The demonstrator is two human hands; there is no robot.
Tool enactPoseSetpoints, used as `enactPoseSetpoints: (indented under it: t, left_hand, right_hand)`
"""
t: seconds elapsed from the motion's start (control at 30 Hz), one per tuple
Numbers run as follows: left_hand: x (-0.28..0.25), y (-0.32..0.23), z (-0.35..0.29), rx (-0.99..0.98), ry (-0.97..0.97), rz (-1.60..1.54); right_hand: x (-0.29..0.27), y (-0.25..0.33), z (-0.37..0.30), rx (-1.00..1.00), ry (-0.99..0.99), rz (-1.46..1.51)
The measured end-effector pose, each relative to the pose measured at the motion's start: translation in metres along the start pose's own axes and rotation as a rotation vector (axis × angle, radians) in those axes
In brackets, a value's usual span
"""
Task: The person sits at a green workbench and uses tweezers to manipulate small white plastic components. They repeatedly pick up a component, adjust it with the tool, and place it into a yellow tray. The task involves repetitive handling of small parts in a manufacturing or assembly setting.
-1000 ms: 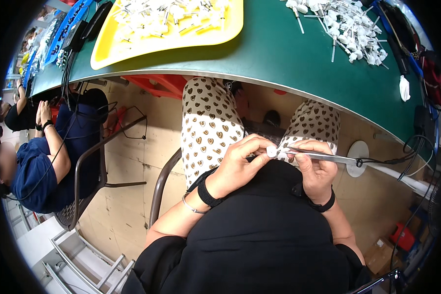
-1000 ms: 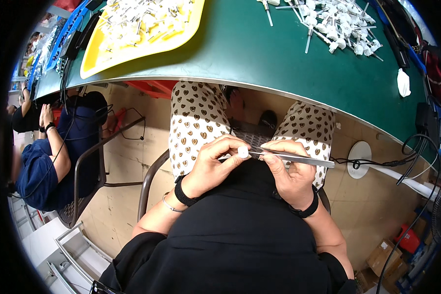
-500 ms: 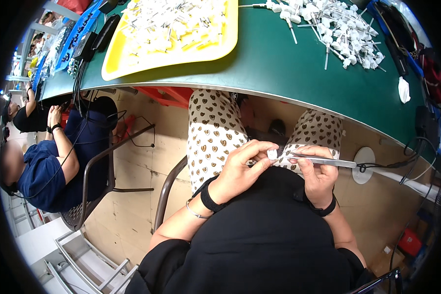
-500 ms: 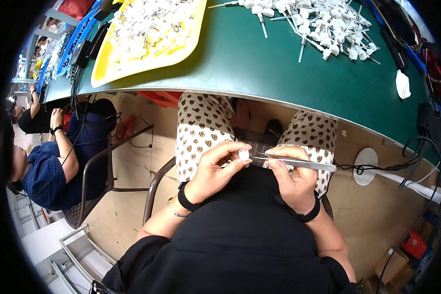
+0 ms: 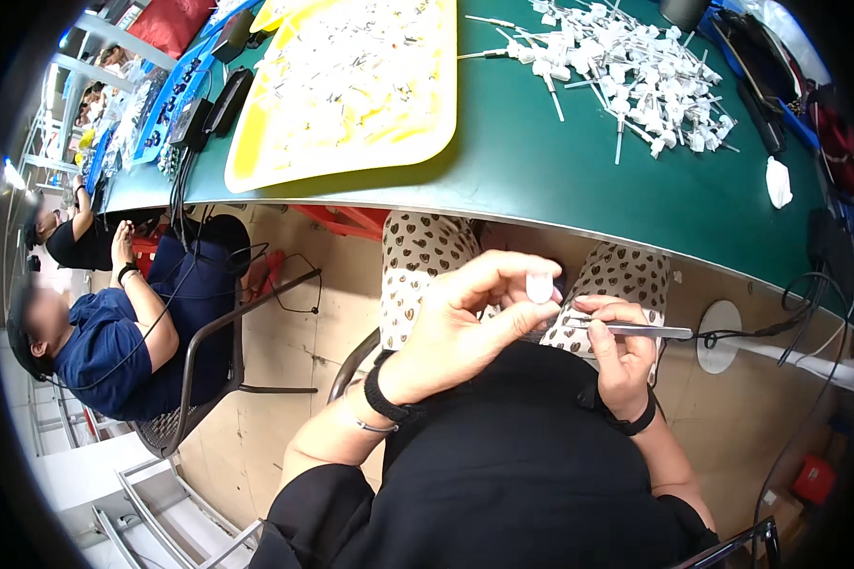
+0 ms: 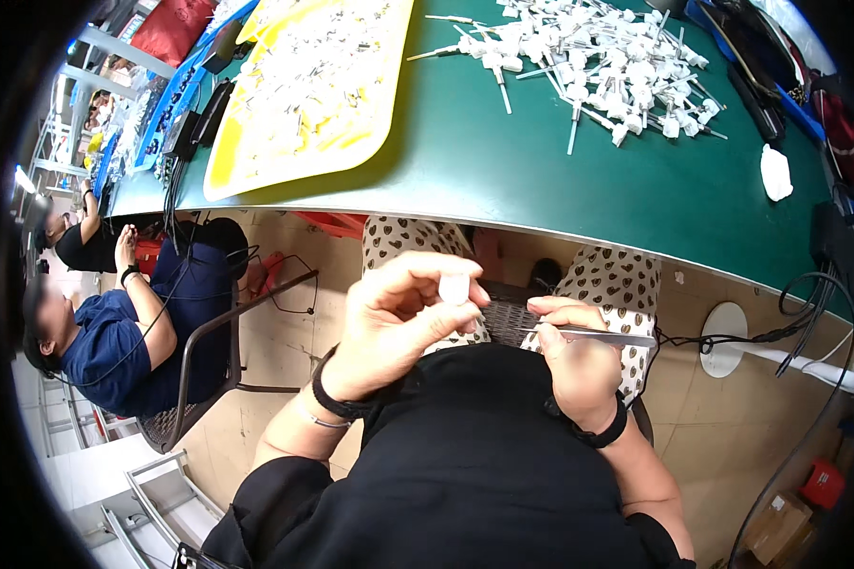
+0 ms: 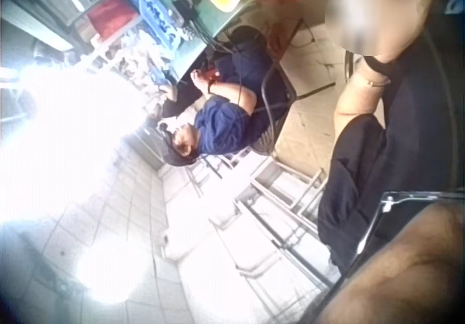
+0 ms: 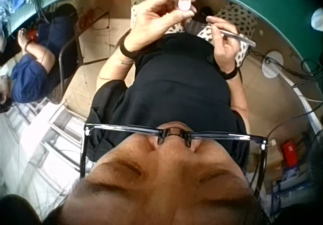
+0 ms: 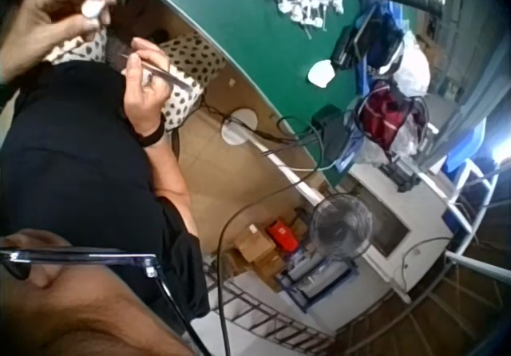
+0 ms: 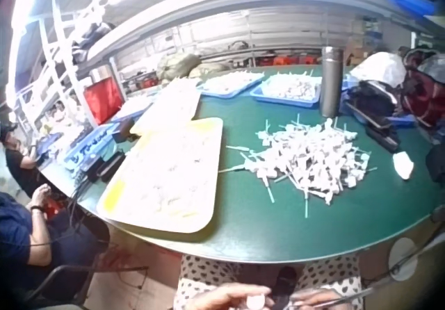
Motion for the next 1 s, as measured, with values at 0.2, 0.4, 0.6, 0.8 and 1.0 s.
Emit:
enactPoseSetpoints:
  t: [0.2, 0.4, 0.6, 0.8, 1.0]
  left_hand:
    - [0.012, 0.06, -0.014, 0.101, -0.034, 0.139]
    - [-0.005, 0.079, -0.024, -0.048, 0.013, 0.101]
    - [-0.009, 0.07, -0.019, -0.397, 0.043, -0.51]
    - [-0.01, 0.081, -0.02, -0.551, 0.001, -0.714]
    - [-0.009, 0.093, -0.029, -0.638, 0.021, -0.909]
  right_hand:
    - [0.006, -0.005, 0.008, -0.073, 0.147, -0.095]
    - [0.014, -0.008, 0.008, -0.074, 0.322, -0.139]
    - [0.015, -0.009, 0.005, -0.04, 0.325, -0.16]
    - [0.018, -0.01, 0.01, -0.214, 0.295, -0.323]
    - [0.017, -0.007, 0.008, -0.278, 0.293, -0.331]
Point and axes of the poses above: each hand's wrist, its own z-axis towards the middle knuckle, its own x-axis out of the palm, y = z × x, the point moved 1 cm from there along z, towards the middle knuckle, and after that the axes turned 11 degrees about -z, right-handed, at the moved point
